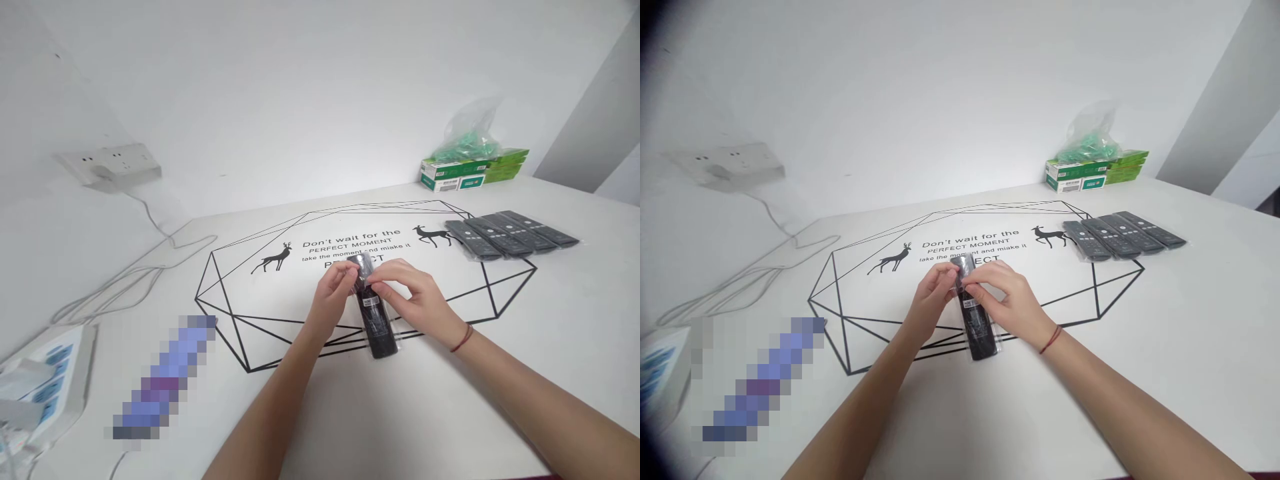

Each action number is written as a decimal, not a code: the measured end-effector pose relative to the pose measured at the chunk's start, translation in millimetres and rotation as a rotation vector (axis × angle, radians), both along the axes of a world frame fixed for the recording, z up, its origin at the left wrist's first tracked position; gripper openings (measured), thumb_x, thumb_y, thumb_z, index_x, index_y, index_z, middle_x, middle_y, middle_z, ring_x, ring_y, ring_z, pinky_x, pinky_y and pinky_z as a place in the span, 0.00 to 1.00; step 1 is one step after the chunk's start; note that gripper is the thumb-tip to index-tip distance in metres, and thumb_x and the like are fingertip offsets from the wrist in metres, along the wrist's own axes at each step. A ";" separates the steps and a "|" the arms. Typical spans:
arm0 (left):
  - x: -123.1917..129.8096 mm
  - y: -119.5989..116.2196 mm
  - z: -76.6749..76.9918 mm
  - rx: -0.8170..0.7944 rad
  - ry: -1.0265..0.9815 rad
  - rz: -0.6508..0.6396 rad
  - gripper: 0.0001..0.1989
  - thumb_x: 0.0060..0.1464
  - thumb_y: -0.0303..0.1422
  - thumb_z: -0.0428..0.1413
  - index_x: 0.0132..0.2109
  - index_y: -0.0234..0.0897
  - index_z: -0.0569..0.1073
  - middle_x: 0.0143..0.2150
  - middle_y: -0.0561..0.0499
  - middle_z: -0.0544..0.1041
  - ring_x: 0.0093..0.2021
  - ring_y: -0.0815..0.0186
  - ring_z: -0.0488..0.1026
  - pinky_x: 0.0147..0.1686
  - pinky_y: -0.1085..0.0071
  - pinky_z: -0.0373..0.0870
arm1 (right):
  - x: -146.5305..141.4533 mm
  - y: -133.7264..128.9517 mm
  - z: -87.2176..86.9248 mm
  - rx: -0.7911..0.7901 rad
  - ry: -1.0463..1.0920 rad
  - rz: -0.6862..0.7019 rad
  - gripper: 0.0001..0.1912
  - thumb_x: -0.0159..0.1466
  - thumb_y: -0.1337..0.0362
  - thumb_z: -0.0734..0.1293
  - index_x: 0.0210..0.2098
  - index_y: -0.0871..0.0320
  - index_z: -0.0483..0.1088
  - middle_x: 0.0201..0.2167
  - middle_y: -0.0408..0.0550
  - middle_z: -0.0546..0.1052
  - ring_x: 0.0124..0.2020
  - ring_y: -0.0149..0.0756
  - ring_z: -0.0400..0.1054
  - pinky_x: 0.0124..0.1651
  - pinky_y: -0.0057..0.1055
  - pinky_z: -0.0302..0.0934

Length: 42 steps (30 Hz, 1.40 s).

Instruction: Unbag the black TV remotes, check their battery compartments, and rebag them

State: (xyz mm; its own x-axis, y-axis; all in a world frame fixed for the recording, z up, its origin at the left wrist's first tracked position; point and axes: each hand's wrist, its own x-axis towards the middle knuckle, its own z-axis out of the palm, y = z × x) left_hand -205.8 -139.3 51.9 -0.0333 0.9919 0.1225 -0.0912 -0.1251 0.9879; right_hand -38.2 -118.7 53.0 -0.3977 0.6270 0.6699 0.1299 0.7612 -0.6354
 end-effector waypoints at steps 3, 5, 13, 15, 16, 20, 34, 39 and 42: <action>0.8 -0.2 -0.8 -0.005 -0.016 0.005 0.11 0.53 0.41 0.56 0.39 0.39 0.68 0.28 0.57 0.67 0.31 0.72 0.63 0.36 0.72 0.63 | -1.0 -1.8 -0.9 -0.051 0.052 -0.017 0.14 0.63 0.67 0.63 0.48 0.50 0.65 0.38 0.46 0.77 0.44 0.38 0.69 0.50 0.41 0.62; 1.9 -0.5 -1.2 -0.012 -0.036 0.010 0.10 0.53 0.40 0.56 0.38 0.39 0.67 0.27 0.57 0.66 0.30 0.72 0.63 0.35 0.72 0.63 | -1.9 -2.0 -2.1 -0.079 0.062 -0.076 0.17 0.61 0.69 0.64 0.49 0.51 0.61 0.39 0.47 0.75 0.44 0.39 0.69 0.48 0.41 0.62; 4.9 -1.4 -3.7 -0.020 -0.026 -0.046 0.10 0.55 0.39 0.55 0.41 0.40 0.68 0.30 0.55 0.71 0.32 0.71 0.66 0.36 0.72 0.65 | -3.0 3.0 -1.7 0.007 -0.117 -0.204 0.10 0.59 0.63 0.67 0.39 0.54 0.62 0.36 0.47 0.70 0.38 0.39 0.65 0.40 0.36 0.61; 4.5 -0.9 -4.4 -0.020 -0.032 -0.062 0.11 0.56 0.39 0.54 0.44 0.41 0.68 0.32 0.53 0.73 0.34 0.70 0.68 0.38 0.70 0.66 | -3.0 2.9 -0.7 0.028 -0.099 -0.186 0.07 0.61 0.65 0.65 0.38 0.54 0.63 0.35 0.46 0.70 0.39 0.39 0.64 0.41 0.35 0.61; 4.2 -0.7 -4.6 -0.020 -0.038 -0.068 0.12 0.56 0.39 0.54 0.46 0.41 0.69 0.33 0.53 0.74 0.35 0.69 0.69 0.39 0.70 0.66 | -3.1 2.5 -0.4 0.034 -0.089 -0.177 0.06 0.61 0.67 0.64 0.38 0.54 0.63 0.35 0.46 0.70 0.39 0.38 0.64 0.41 0.35 0.60; 4.0 -0.1 -4.9 -0.027 -0.041 -0.057 0.13 0.56 0.38 0.54 0.47 0.41 0.70 0.34 0.52 0.73 0.35 0.69 0.69 0.39 0.70 0.67 | -4.4 1.0 -0.8 0.011 -0.058 -0.184 0.05 0.61 0.70 0.63 0.36 0.54 0.64 0.34 0.46 0.71 0.38 0.38 0.64 0.40 0.34 0.60; 6.9 -0.9 -3.4 -0.028 0.069 0.044 0.11 0.55 0.37 0.54 0.43 0.40 0.75 0.35 0.51 0.72 0.34 0.69 0.68 0.37 0.71 0.70 | -5.7 -1.7 1.8 -0.135 -0.001 -0.187 0.02 0.59 0.67 0.64 0.30 0.54 0.66 0.29 0.44 0.71 0.34 0.36 0.64 0.37 0.33 0.59; 6.2 -0.3 -3.2 -0.042 0.059 0.064 0.11 0.55 0.36 0.54 0.44 0.40 0.75 0.32 0.52 0.71 0.34 0.70 0.67 0.37 0.71 0.70 | -4.5 0.0 3.0 -0.201 0.002 -0.170 0.05 0.62 0.66 0.62 0.29 0.55 0.67 0.28 0.44 0.71 0.32 0.35 0.64 0.36 0.32 0.59; 6.4 0.1 -2.7 -0.042 0.036 0.104 0.11 0.54 0.36 0.54 0.44 0.40 0.75 0.34 0.52 0.72 0.35 0.69 0.68 0.37 0.71 0.70 | -1.9 2.2 4.8 -0.189 -0.024 -0.208 0.06 0.61 0.67 0.62 0.27 0.56 0.66 0.27 0.44 0.70 0.31 0.34 0.63 0.35 0.32 0.59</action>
State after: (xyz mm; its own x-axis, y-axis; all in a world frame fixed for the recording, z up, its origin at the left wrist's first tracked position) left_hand -199.4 -139.2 49.2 -0.1326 0.9876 0.0835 -0.0442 -0.0901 0.9950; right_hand -40.1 -116.5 57.8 -0.2619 0.8094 0.5256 0.2872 0.5853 -0.7582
